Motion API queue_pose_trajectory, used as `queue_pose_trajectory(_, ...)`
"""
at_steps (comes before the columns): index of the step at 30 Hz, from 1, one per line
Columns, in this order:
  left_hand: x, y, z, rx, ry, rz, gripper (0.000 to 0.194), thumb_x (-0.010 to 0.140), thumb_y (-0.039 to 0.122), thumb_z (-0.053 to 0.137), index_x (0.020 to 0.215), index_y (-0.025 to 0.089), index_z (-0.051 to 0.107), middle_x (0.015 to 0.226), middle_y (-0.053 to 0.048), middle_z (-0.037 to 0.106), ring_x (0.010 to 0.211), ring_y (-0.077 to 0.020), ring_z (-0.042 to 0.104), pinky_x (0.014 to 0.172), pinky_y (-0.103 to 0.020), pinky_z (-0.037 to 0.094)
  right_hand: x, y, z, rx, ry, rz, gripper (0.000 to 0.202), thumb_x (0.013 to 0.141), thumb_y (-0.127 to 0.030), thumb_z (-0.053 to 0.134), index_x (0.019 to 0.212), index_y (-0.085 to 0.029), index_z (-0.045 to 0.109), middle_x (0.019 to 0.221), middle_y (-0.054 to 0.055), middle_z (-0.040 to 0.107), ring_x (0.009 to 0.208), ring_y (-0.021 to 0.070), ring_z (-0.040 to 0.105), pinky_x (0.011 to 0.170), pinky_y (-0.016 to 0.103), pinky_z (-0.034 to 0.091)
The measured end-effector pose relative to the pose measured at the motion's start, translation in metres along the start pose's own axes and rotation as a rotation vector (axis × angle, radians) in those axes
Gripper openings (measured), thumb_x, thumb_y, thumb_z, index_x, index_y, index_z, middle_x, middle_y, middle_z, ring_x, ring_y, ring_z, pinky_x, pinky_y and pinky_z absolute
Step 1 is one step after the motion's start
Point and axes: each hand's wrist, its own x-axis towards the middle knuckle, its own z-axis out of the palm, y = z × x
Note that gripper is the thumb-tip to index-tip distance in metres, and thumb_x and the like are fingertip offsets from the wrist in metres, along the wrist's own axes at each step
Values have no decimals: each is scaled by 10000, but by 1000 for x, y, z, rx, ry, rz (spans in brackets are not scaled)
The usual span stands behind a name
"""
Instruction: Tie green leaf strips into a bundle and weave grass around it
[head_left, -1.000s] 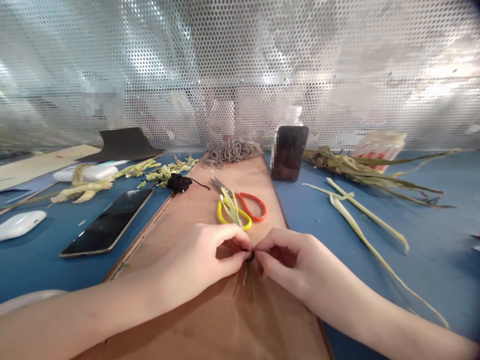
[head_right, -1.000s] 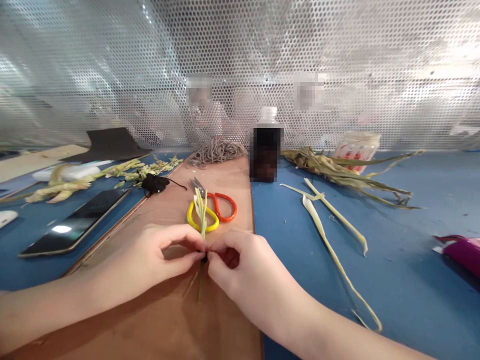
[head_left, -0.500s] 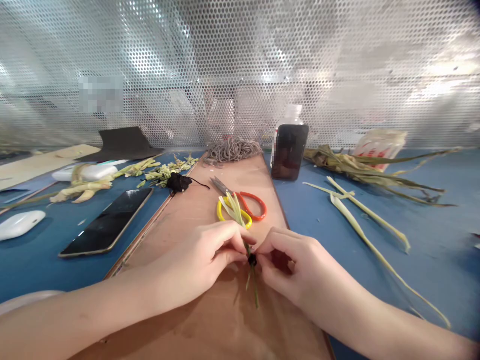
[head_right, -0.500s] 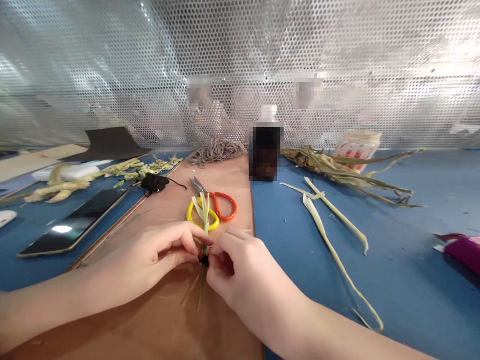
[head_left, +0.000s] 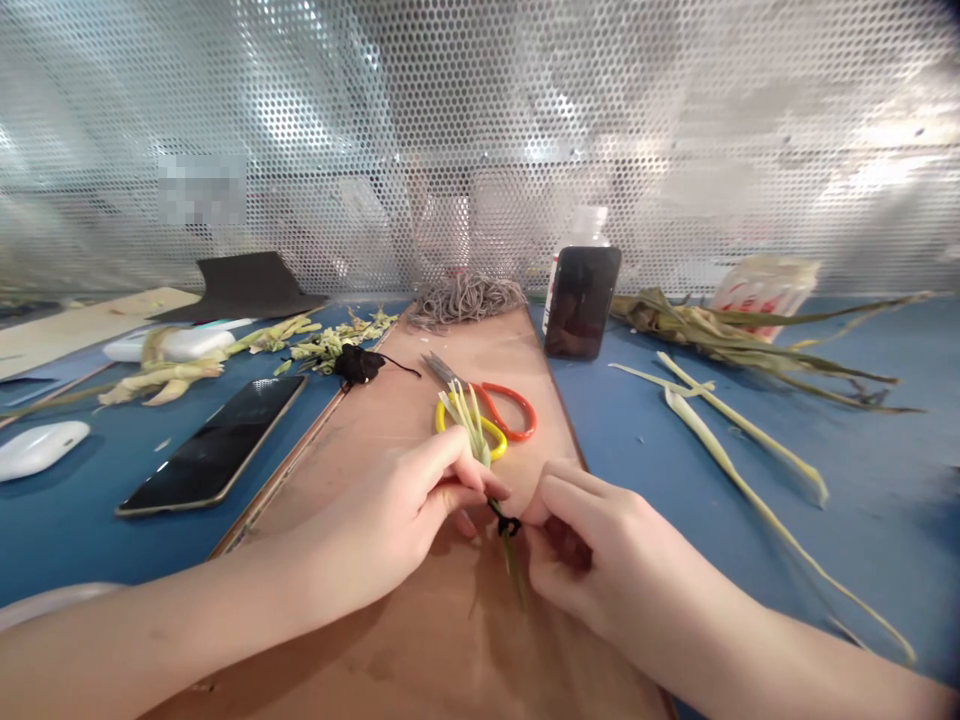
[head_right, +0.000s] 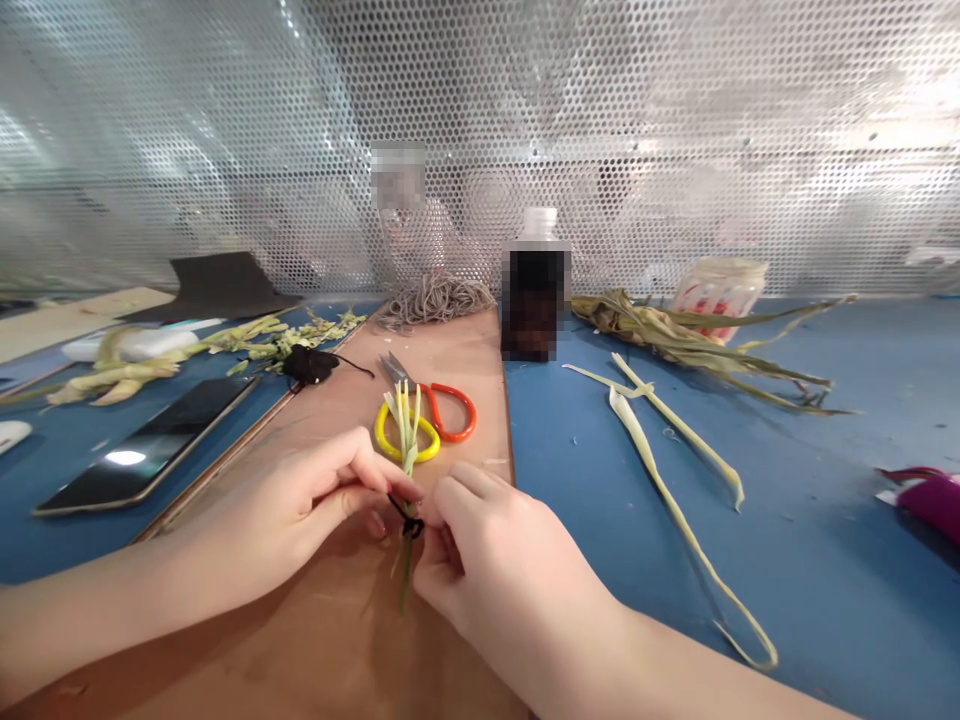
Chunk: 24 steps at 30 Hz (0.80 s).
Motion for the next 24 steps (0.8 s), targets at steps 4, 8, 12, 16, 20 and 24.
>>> queue_pose_trajectory(4,-1,1,1,-81,0,-24,111,905,234,408,859,220,508,846,20,688,704,-112,671,697,-239,522,0,0,0,5,1,3,164,659,-32,474,613,-184,435,648,-19,492,508,78,425,464,181,335)
queue_pose_trajectory(8,0,6,0,-117,37,-41,106,899,220,414,801,218,451,807,15,684,671,-123,674,648,-241,528,-1,2,2,5,4,-7,159,668,-33,466,638,-188,446,642,-26,487,505,74,418,461,177,326)
queue_pose_trajectory(12,0,6,0,-128,69,-10,124,907,254,417,788,218,421,773,9,666,666,-133,665,624,-248,525,-2,2,2,1,-23,-35,155,689,-43,455,635,-187,435,646,-17,492,511,80,424,463,180,340)
queue_pose_trajectory(16,-2,0,-2,14,139,27,120,920,289,406,834,215,445,801,-3,644,739,-138,637,706,-275,511,-2,3,1,-4,-53,-79,145,722,-60,437,655,-187,433,668,-4,495,531,90,435,480,190,368)
queue_pose_trajectory(20,-5,-3,-2,-13,112,16,147,931,330,391,871,218,464,857,-8,649,808,-144,623,765,-291,498,-1,3,1,14,-47,-128,157,722,-44,422,658,-187,427,670,-4,486,534,87,436,482,185,370)
queue_pose_trajectory(24,-6,-2,-2,-118,138,-2,160,920,355,418,870,219,487,879,-11,667,852,-162,629,799,-310,497,0,0,-2,51,-61,-127,161,719,-37,416,660,-187,431,665,-6,476,527,82,439,478,183,366)
